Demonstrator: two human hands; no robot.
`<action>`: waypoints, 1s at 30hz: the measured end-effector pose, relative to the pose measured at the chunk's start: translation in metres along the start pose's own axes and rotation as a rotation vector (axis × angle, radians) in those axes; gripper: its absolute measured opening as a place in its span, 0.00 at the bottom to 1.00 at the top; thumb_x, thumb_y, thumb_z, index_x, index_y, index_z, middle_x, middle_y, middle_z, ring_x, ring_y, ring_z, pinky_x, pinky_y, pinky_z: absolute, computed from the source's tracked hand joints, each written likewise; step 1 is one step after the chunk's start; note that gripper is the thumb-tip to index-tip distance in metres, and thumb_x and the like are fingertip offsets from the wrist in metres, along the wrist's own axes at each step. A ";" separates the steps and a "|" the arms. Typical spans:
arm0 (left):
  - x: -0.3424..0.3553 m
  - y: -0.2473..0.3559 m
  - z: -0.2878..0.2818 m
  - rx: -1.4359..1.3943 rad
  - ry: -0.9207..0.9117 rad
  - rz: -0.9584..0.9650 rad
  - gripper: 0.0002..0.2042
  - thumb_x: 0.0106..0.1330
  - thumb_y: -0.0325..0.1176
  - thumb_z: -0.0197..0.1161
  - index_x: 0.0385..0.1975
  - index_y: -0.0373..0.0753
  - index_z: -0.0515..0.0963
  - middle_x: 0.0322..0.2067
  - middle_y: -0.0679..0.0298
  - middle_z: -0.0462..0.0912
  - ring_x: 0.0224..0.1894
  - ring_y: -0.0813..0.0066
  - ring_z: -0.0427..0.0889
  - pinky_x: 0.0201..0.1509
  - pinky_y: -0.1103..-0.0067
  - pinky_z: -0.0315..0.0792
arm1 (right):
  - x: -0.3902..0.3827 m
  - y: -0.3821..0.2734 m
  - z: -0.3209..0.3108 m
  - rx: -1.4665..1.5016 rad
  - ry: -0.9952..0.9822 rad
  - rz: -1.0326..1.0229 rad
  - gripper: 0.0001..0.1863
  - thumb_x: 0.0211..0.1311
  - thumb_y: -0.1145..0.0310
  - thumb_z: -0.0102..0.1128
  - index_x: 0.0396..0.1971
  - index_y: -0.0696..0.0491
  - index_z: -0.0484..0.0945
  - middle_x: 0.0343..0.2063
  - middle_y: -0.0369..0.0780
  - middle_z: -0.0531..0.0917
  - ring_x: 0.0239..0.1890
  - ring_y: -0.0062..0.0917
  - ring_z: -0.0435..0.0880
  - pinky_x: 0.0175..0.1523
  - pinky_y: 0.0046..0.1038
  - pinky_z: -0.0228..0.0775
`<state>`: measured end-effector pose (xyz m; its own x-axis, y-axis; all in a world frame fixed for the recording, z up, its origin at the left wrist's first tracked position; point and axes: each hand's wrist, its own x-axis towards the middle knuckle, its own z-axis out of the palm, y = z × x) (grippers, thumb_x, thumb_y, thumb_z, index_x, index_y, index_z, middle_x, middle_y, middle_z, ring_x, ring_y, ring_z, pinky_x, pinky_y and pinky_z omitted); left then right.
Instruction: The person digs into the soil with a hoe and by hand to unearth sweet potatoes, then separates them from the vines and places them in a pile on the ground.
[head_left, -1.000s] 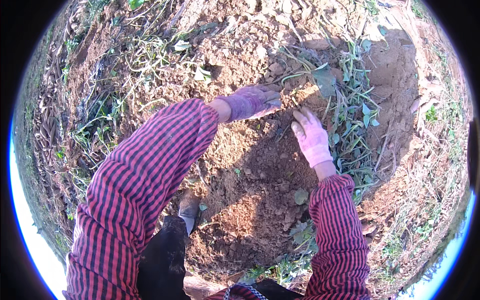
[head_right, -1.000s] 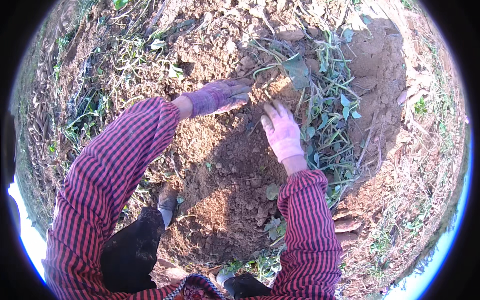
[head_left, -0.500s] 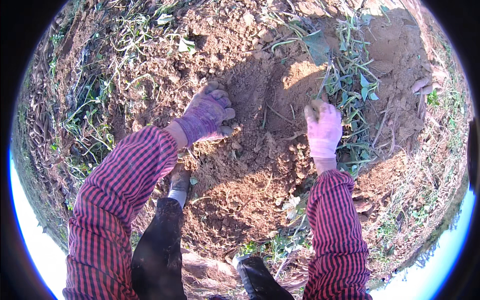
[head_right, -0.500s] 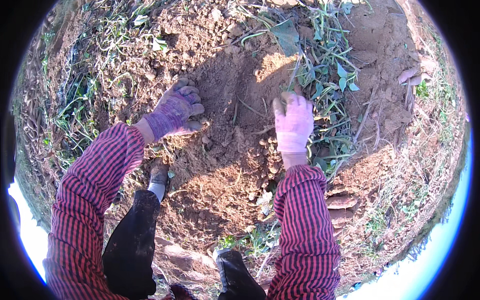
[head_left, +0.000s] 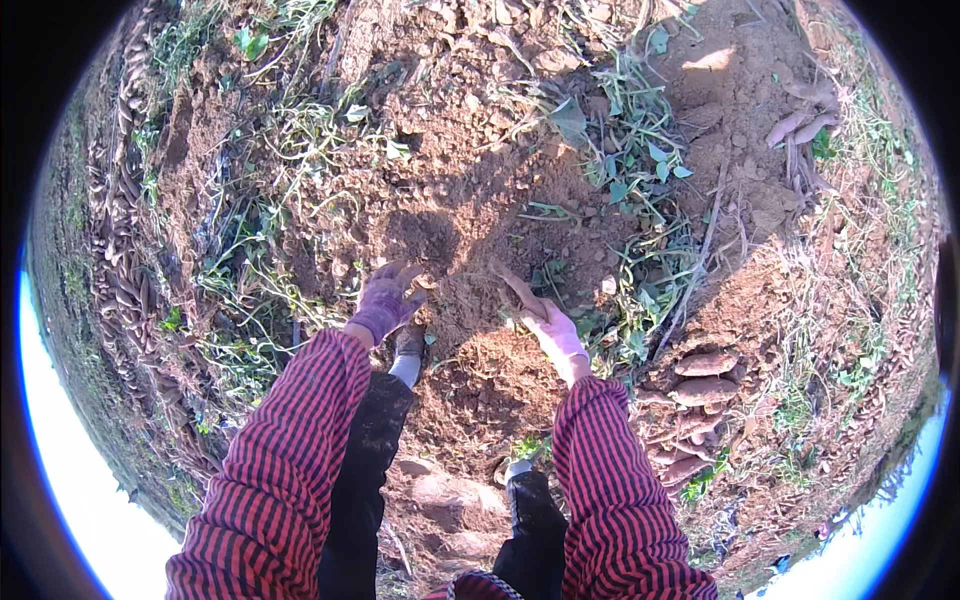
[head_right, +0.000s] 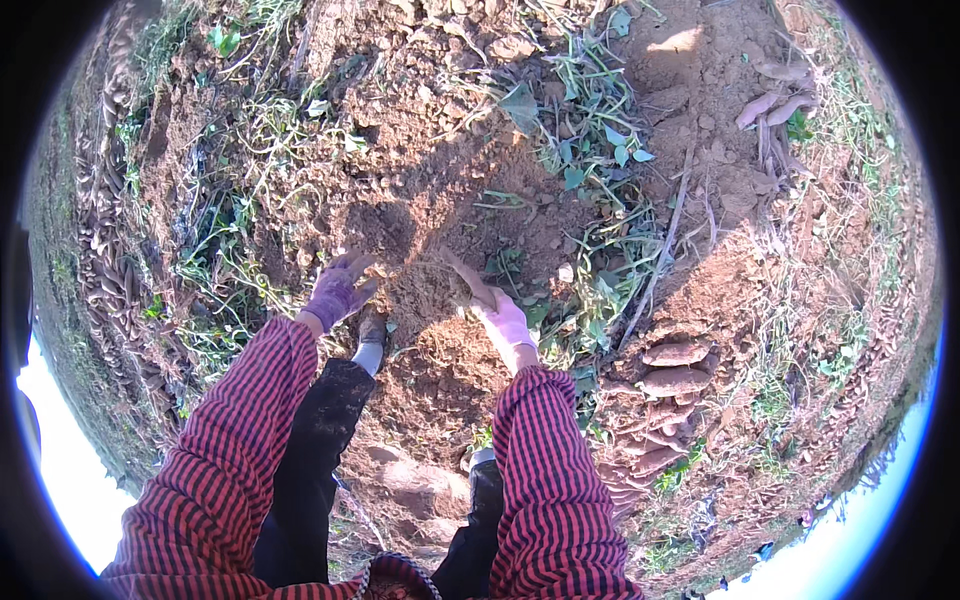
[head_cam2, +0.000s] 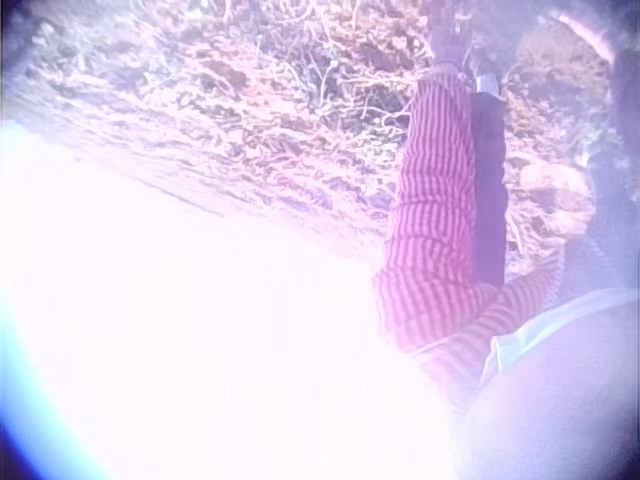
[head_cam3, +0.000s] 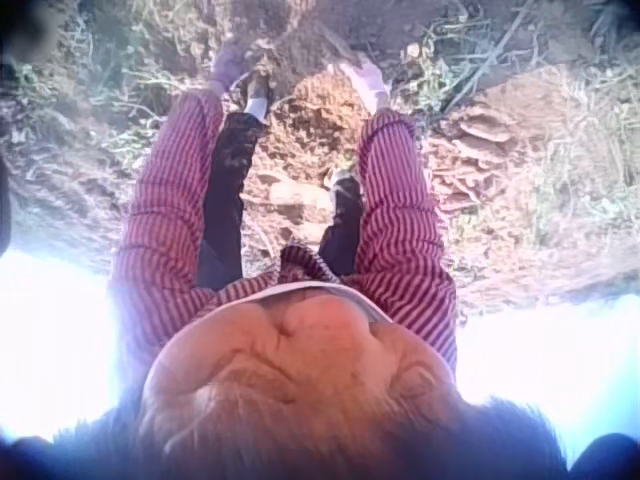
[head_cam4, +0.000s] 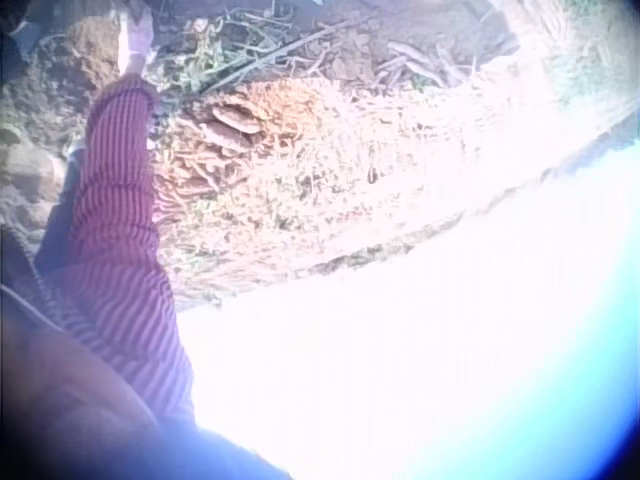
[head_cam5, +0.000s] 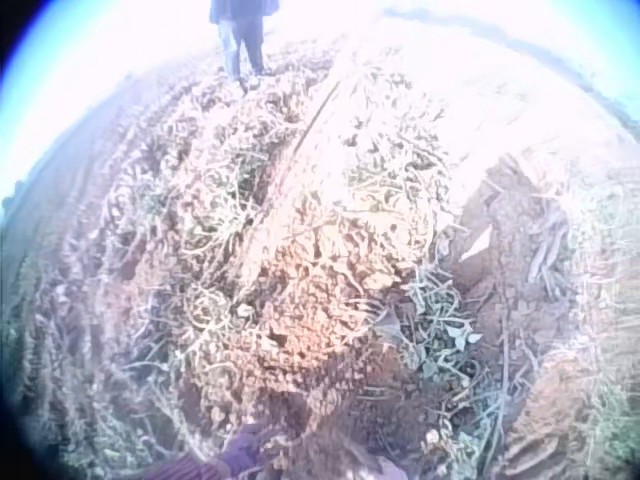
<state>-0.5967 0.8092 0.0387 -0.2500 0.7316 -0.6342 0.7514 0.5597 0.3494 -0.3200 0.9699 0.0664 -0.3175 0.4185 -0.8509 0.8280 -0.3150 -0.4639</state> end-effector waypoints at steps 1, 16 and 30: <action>-0.019 0.003 -0.006 -0.029 -0.044 -0.047 0.26 0.60 0.49 0.64 0.58 0.54 0.70 0.61 0.59 0.68 0.63 0.56 0.67 0.66 0.67 0.61 | -0.021 -0.002 -0.003 0.099 0.048 0.115 0.22 0.65 0.66 0.55 0.57 0.55 0.67 0.40 0.39 0.80 0.35 0.25 0.78 0.40 0.25 0.69; -0.117 0.014 -0.140 -0.067 -0.370 -0.253 0.24 0.62 0.56 0.56 0.54 0.51 0.74 0.51 0.53 0.79 0.54 0.54 0.77 0.58 0.68 0.69 | -0.249 0.153 -0.176 0.570 0.753 0.465 0.22 0.63 0.65 0.60 0.57 0.52 0.73 0.48 0.38 0.79 0.41 0.23 0.78 0.41 0.25 0.72; 0.067 0.165 -0.216 0.095 -0.535 0.048 0.23 0.73 0.45 0.42 0.66 0.45 0.62 0.66 0.61 0.64 0.68 0.66 0.59 0.73 0.74 0.52 | -0.009 -0.115 -0.244 -0.255 -0.229 -0.200 0.19 0.70 0.73 0.35 0.54 0.64 0.71 0.47 0.47 0.81 0.49 0.39 0.80 0.53 0.26 0.72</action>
<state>-0.6215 1.0346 0.2021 0.1126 0.4410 -0.8904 0.8126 0.4749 0.3380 -0.2996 1.2104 0.1875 -0.5548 0.2405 -0.7964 0.8186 -0.0128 -0.5742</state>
